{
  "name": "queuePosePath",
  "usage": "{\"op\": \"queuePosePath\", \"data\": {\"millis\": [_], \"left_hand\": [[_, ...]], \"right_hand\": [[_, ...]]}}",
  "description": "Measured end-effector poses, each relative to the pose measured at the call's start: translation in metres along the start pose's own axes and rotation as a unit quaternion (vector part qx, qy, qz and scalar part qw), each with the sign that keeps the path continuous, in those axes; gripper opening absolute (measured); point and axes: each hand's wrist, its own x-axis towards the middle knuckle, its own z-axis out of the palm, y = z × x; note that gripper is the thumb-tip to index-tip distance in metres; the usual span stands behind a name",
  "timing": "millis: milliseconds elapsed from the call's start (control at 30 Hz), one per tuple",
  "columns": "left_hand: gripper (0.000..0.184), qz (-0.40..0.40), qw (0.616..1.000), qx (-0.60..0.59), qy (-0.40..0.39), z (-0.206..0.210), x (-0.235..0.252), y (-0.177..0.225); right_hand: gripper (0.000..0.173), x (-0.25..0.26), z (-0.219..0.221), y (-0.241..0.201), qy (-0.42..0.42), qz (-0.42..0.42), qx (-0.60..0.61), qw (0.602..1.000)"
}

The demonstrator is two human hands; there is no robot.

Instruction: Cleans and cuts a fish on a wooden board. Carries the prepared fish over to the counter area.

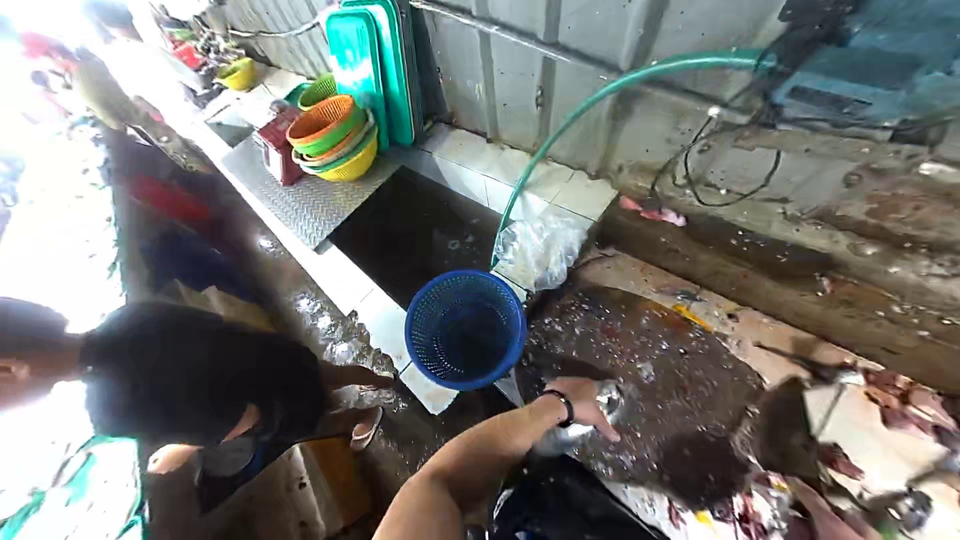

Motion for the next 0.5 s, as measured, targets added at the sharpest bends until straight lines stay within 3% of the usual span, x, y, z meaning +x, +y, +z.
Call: {"op": "queuePosePath", "data": {"millis": [100, 200, 300, 400, 500], "left_hand": [[0.07, 0.001, 0.987, 0.119, 0.106, -0.003, -0.017, 0.046], [0.068, 0.07, 0.961, 0.206, 0.168, 0.043, 0.05, 0.047], [0.066, 0.108, 0.937, 0.256, 0.213, 0.077, 0.09, 0.036], [0.058, 0.073, 0.938, 0.275, 0.2, 0.075, 0.082, 0.042], [0.06, 0.055, 0.945, 0.258, 0.192, 0.07, 0.078, 0.042]], "right_hand": [[0.05, -0.031, 0.03, 0.004, 0.003, -0.051, -0.007, 0.999], [0.051, -0.034, 0.047, 0.003, 0.015, -0.11, -0.131, 0.985], [0.056, -0.025, 0.056, 0.005, 0.032, -0.1, -0.2, 0.974], [0.061, -0.029, 0.06, -0.004, 0.064, -0.139, -0.156, 0.976], [0.051, -0.031, 0.066, -0.03, 0.094, -0.294, -0.026, 0.951]]}}
